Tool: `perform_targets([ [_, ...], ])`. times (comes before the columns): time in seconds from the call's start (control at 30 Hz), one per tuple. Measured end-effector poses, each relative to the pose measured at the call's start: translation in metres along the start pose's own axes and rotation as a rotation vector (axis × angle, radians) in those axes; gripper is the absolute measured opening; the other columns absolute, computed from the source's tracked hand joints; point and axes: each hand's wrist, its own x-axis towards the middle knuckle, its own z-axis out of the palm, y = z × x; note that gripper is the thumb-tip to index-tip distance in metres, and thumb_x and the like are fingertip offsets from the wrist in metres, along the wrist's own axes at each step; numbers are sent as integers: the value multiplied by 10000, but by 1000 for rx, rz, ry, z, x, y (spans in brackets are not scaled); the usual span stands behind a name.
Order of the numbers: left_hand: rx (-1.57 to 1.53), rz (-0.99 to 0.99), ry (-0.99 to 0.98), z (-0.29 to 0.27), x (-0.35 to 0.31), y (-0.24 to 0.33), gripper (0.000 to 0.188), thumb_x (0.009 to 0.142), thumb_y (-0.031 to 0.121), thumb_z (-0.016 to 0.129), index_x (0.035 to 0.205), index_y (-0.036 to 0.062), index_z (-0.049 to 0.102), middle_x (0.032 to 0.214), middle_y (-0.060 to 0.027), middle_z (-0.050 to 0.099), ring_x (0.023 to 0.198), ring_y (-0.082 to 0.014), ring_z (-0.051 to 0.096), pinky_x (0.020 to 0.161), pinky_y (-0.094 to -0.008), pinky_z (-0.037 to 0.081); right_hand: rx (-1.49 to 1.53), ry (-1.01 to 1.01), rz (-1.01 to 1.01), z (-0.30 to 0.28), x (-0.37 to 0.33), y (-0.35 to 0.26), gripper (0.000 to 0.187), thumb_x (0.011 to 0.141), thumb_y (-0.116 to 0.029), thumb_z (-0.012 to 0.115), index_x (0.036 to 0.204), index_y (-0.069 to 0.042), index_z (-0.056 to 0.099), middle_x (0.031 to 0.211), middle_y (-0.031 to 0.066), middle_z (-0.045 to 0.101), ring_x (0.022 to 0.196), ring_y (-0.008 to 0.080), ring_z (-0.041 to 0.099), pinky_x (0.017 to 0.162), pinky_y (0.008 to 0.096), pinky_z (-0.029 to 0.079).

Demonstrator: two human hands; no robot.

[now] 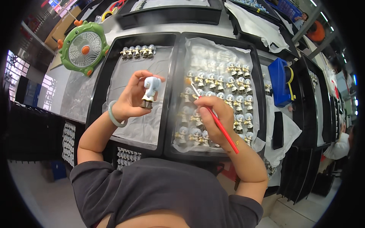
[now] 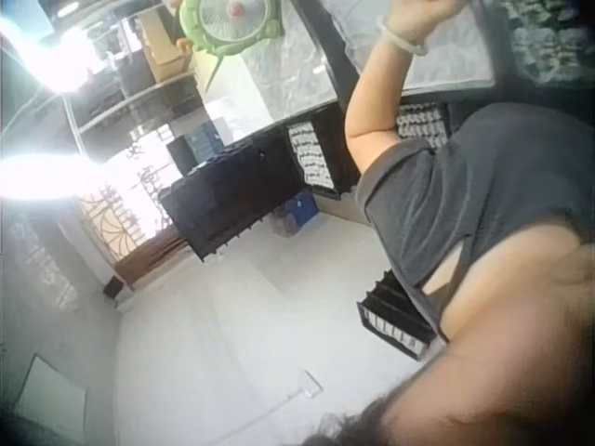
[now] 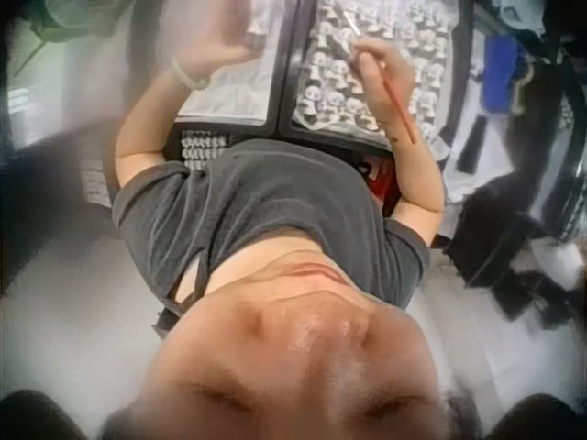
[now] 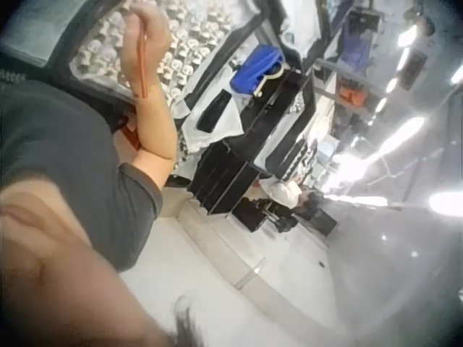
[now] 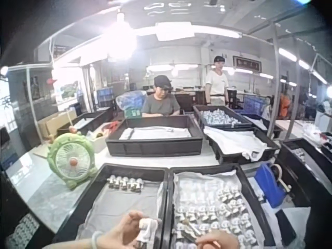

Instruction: The person paints small figurines with a red-handled brush. They pick up each figure from a tray, apply paint to specific details, and place the finished figure into an adjacent tray. The process is repeated for multiple figures in a continuous assembly line fashion.

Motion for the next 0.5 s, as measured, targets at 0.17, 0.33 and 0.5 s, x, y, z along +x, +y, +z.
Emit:
perform_targets([
  [0.17, 948, 201, 10, 4, -3, 7, 632, 546, 139, 674, 1134, 73, 452, 968, -79, 433, 822, -187, 427, 725, -289, 353, -19, -14, -44, -1, 1, 0, 139, 794, -34, 501, 908, -4, 575, 711, 74, 563, 634, 136, 544, 593, 243, 424],
  [0.33, 1236, 182, 23, 7, -6, 10, 587, 519, 251, 687, 1049, 70, 511, 859, -78, 414, 789, -216, 419, 729, -306, 316, -34, -18, -70, 0, 0, 2, 132, 790, -40, 499, 898, -5, 566, 686, 69, 553, 618, 144, 530, 585, 251, 415],
  [0.5, 1276, 119, 13, 6, -8, 10, 617, 510, 299, 694, 1053, 75, 505, 838, -71, 407, 771, -208, 410, 731, -307, 300, -49, -37, -67, 0, 1, 2, 137, 791, -53, 496, 899, -6, 567, 677, 68, 552, 616, 143, 524, 585, 253, 409],
])
